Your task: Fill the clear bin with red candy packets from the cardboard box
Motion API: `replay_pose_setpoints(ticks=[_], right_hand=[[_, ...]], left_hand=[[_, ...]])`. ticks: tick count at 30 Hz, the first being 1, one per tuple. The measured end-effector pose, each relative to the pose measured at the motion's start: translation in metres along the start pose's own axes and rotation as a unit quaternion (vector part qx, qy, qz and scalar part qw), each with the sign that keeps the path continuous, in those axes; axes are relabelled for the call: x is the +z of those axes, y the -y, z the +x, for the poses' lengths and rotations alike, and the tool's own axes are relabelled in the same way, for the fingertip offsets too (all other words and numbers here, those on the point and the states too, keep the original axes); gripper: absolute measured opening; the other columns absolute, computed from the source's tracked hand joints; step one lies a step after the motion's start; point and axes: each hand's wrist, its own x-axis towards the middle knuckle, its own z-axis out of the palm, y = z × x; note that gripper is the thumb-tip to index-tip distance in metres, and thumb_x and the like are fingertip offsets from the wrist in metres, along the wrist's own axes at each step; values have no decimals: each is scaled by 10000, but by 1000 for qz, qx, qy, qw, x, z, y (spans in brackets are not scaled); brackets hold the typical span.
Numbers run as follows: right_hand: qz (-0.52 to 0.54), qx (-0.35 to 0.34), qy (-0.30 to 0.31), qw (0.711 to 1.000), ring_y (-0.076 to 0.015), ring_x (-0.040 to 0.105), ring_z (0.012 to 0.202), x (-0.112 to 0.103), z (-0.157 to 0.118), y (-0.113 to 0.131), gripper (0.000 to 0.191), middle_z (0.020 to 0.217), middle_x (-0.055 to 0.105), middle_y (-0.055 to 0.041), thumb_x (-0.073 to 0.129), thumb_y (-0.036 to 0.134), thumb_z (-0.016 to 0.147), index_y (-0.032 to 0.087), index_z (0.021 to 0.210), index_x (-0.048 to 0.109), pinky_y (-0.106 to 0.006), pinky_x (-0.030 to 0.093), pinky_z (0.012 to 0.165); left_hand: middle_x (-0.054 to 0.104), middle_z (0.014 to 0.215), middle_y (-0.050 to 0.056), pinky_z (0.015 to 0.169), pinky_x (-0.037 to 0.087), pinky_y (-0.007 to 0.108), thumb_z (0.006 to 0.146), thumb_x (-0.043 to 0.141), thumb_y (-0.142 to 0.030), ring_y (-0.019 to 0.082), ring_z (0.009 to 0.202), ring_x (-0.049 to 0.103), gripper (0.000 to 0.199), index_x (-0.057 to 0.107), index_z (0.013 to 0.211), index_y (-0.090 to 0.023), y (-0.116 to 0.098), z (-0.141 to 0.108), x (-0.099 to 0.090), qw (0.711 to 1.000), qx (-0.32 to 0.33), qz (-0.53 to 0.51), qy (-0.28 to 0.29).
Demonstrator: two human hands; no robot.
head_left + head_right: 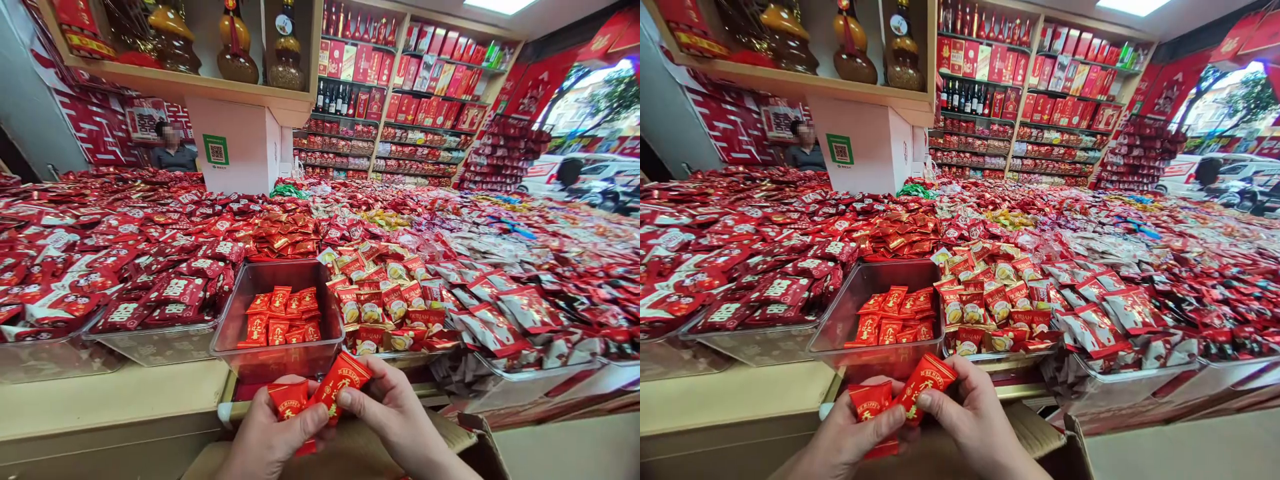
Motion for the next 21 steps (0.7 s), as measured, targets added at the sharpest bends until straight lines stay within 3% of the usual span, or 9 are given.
replay_pose_setpoints(ticks=[7,12,16,19,21], right_hand=[[81,14,-17,996,-104,556,616,8,1,-4,224,685,621,-3,695,298,670,155,752,543,-227,446,586],[96,-11,-8,995,-91,560,680,15,3,-8,284,788,630,-11,708,266,662,171,846,514,-196,435,598],[103,-6,-34,994,-77,527,568,15,3,-11,331,646,582,34,682,304,688,193,875,433,-190,423,545],[55,-28,-40,997,-99,546,604,16,-1,-17,364,686,575,28,634,299,732,227,968,368,-212,447,561],[-60,-112,-77,989,-117,555,668,17,-5,-23,375,845,576,-28,615,249,742,239,1021,366,-223,466,562]], left_hand=[[664,604,52,514,452,260,531,768,-346,175,564,599,291,662,686,-124,-6,-3,1,1000,6,-1,-15],[681,639,33,551,490,296,521,767,-366,189,594,616,320,659,739,-158,-10,-4,3,998,-18,-17,-64],[691,670,33,545,490,299,543,751,-374,199,622,626,313,655,766,-176,-11,-4,4,996,-22,-21,-80],[699,698,37,557,498,304,535,751,-374,214,674,635,337,657,795,-181,-9,-3,3,995,-17,-21,-94],[702,730,36,568,502,311,528,755,-365,219,690,636,345,657,806,-186,-9,-2,3,994,-11,-26,-105]])
